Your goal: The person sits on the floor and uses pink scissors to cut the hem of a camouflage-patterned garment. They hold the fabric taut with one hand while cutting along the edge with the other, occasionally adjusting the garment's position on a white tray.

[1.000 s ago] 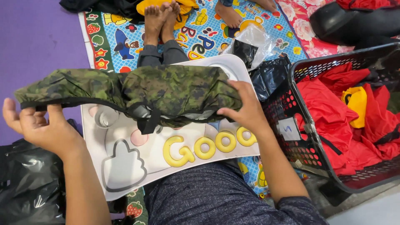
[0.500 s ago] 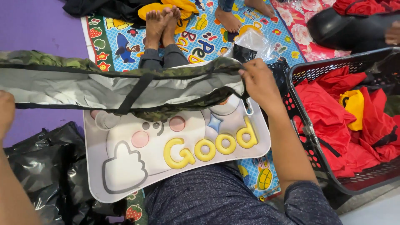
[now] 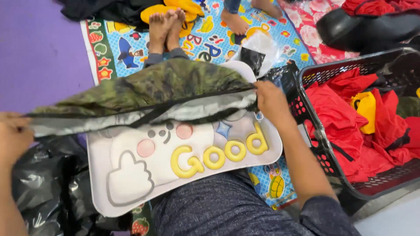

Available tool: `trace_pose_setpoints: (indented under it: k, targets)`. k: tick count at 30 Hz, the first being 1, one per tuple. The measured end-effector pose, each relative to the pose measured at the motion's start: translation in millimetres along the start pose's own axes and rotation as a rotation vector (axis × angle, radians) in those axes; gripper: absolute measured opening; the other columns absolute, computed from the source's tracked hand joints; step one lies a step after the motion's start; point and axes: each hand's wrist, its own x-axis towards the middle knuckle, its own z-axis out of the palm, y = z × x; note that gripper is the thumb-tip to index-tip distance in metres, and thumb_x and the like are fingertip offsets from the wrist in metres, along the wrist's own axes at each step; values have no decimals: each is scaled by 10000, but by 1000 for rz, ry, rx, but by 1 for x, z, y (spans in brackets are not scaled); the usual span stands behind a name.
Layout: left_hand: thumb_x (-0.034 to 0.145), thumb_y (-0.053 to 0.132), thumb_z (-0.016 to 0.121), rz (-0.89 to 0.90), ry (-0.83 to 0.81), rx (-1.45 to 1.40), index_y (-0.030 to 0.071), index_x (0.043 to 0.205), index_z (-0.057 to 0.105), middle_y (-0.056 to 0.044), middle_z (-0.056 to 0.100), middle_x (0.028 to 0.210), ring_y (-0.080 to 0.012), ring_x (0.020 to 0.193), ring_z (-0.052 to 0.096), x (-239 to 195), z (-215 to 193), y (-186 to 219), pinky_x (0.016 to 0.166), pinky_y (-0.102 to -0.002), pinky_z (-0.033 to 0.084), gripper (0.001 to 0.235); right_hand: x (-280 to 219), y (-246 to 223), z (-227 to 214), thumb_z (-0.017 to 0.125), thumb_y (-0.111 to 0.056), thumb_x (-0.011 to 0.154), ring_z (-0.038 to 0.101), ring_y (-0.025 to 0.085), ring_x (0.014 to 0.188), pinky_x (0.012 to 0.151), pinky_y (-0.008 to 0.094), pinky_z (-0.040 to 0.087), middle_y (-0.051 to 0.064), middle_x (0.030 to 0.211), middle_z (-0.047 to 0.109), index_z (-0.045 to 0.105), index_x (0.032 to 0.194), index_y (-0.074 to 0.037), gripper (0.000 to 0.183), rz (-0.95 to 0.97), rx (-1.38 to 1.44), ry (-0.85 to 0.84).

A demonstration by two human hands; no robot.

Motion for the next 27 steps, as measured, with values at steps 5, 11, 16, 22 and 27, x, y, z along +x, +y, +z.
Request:
trace_pose_setpoints:
  k: [5,11,16,22,27]
  targets:
    - [956,168,683,-66,-44,160,80,1166,837,-147,766,1375,-330,1037,717,37,-52,102,856,-382,586,275,-17,-22,5,553,4,942,654,376,906,782,431,504,175,1042,695,607,1166,6,230,91,268,31]
    - [1345,186,252,-132,95,-711,-175,1567,432,-415,501,1427,-535,1247,542,66,-23,53,1014,-599,467,460,-19,-56,-20,711,-37,836,579,324,1028,901,394,482,155,1160,528,518,1336,-25,536,-1,242,-49]
    - [992,359,764,-572,-448,-371,13,1231,775,-215,543,1536,-452,1111,636,71,-74,115,882,-528,526,421,-56,-71,-4,740,-59,730,599,387,1145,889,436,528,187,1353,491,468,1369,-51,695,18,135,89]
    - [1087,450,679,-154,-62,457,291,1117,813,61,787,1070,-235,784,740,57,-126,245,657,-331,570,210,-80,-70,23,745,-11,729,620,380,1145,833,395,549,224,1344,548,439,1207,0,569,-43,184,228]
    - [957,190,756,54,-55,-441,121,1001,795,-62,766,926,-279,786,711,62,-112,387,697,-367,562,91,-82,-88,22,730,-38,754,626,417,1171,881,436,583,212,1384,480,540,1207,9,493,3,120,181]
